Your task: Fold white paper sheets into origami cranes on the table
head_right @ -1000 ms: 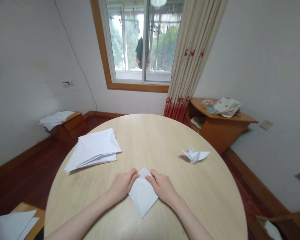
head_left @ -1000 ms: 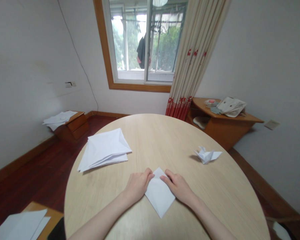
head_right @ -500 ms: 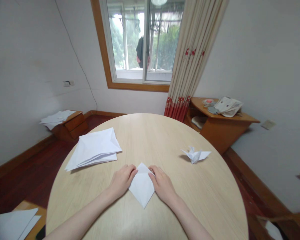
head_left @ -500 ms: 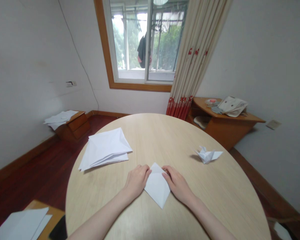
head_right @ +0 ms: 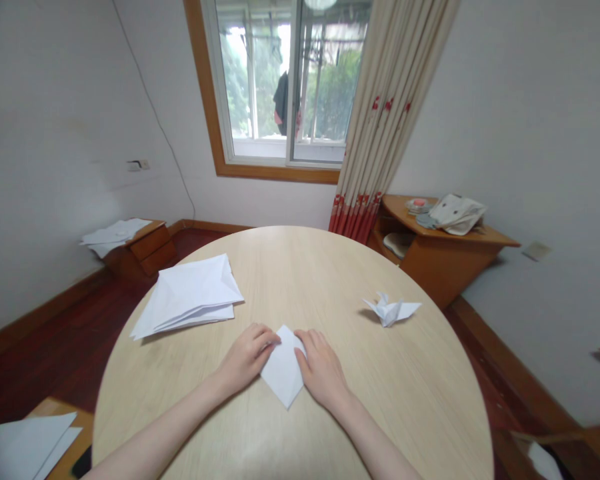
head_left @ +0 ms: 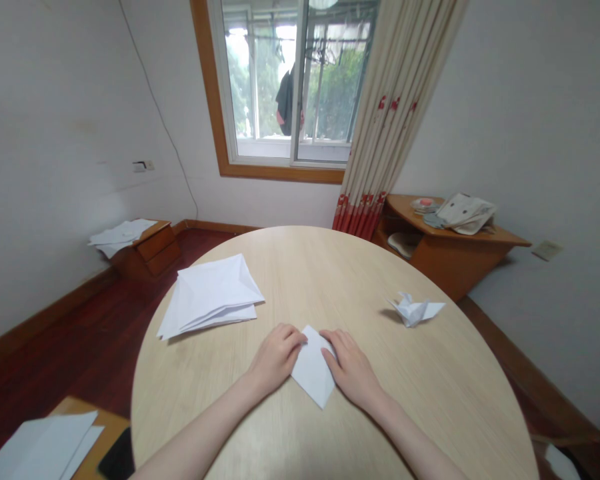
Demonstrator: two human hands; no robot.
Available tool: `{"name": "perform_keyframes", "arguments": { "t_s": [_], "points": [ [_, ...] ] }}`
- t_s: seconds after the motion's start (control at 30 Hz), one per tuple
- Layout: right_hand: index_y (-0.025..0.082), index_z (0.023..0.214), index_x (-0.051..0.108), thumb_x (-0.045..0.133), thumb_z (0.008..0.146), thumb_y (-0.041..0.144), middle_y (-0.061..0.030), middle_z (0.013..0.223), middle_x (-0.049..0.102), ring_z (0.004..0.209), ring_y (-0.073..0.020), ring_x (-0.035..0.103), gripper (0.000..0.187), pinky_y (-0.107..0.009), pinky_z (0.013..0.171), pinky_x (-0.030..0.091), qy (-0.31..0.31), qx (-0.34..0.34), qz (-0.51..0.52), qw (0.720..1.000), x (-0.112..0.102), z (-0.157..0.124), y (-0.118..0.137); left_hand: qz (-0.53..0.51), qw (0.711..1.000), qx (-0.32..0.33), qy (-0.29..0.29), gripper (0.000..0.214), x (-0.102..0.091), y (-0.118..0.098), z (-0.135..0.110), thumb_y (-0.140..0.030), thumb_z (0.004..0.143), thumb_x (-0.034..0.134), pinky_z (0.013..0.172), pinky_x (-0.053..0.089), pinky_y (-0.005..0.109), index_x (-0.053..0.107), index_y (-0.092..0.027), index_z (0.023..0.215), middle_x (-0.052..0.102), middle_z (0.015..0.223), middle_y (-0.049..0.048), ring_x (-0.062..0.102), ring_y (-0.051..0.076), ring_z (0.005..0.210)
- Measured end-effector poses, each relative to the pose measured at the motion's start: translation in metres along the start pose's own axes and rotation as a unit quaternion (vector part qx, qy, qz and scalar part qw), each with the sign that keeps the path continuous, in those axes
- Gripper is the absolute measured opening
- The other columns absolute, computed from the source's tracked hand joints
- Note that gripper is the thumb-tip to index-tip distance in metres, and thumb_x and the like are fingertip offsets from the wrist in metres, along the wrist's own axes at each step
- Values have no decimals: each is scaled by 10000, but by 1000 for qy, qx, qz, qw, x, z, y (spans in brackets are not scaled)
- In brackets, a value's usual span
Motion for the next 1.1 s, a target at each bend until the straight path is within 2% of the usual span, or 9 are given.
{"name": "perform_keyframes", "arguments": {
  "t_s": [0.07,0.2,0.33,0.43,0.57,0.73,0.83,0.97,1.1],
  "points": [
    [211,1115,569,440,896,230,-101,1025,594,981,-262,519,255,-452,873,445,-15,-11,-15,1000,-2,0,2,-13,999,32,22,246,3,-4,-2,-128,883,438,824,469,318,662,-193,960,647,937,72,577,194,913],
    [215,1058,624,448,888,185,-113,1064,589,1035,-261,518,247,-472,918,446,-30,-48,21,998,-4,1,4,-8,997,52,58,257,5,-10,-5,-161,899,441,842,482,303,668,-187,1017,683,992,69,610,191,942],
    [227,1019,683,423,889,135,-101,1075,635,1046,-231,561,305,-428,917,483,11,-87,73,993,1,0,5,19,996,40,81,280,5,-10,-6,-168,912,429,856,489,302,669,-197,1053,698,1052,59,635,192,971],
    [236,1083,685,430,888,129,-96,1145,648,1081,-222,574,338,-430,949,477,35,-84,73,993,3,0,4,34,994,28,98,291,4,-8,-6,-185,918,431,865,493,291,674,-226,1074,699,1090,42,652,185,981],
    [237,1188,641,429,917,174,-93,1248,615,1160,-217,546,350,-440,1013,432,64,-71,64,993,-2,0,6,40,992,10,116,310,3,-6,-6,-184,913,440,912,488,303,659,-247,1124,668,1178,28,639,182,1053],
    [232,1297,552,479,925,265,-87,1385,507,1284,-219,445,381,-444,1095,335,129,-54,65,988,-7,0,6,44,992,-4,122,338,2,-3,-4,-210,930,421,978,458,330,614,-224,1208,605,1274,48,590,192,1141],
    [215,1332,512,645,828,376,-115,1424,454,1314,-257,406,546,-465,1106,309,158,-47,64,984,-7,0,5,44,991,-7,123,333,2,-1,-3,-217,935,421,996,446,341,618,-216,1203,595,1286,54,577,195,1159],
    [199,1365,468,809,583,519,-147,1437,427,1321,-303,388,910,-478,1110,297,175,-50,61,981,-7,0,5,44,991,-4,123,323,2,0,-3,-204,936,421,995,447,346,629,-216,1182,607,1272,53,574,193,1155],
    [191,1375,454,826,520,547,-154,1436,426,1318,-305,389,998,-467,1108,301,172,-62,58,981,-6,-1,5,52,991,-1,121,320,2,1,-3,-198,936,421,976,456,334,627,-220,1180,613,1262,44,573,193,1147]
  ]
}}
Point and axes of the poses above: each hand's wrist, its own z-axis towards the middle knuckle, its own x-axis out of the palm, y = z × x, the point moved 5 cm from there along z, towards the middle knuckle
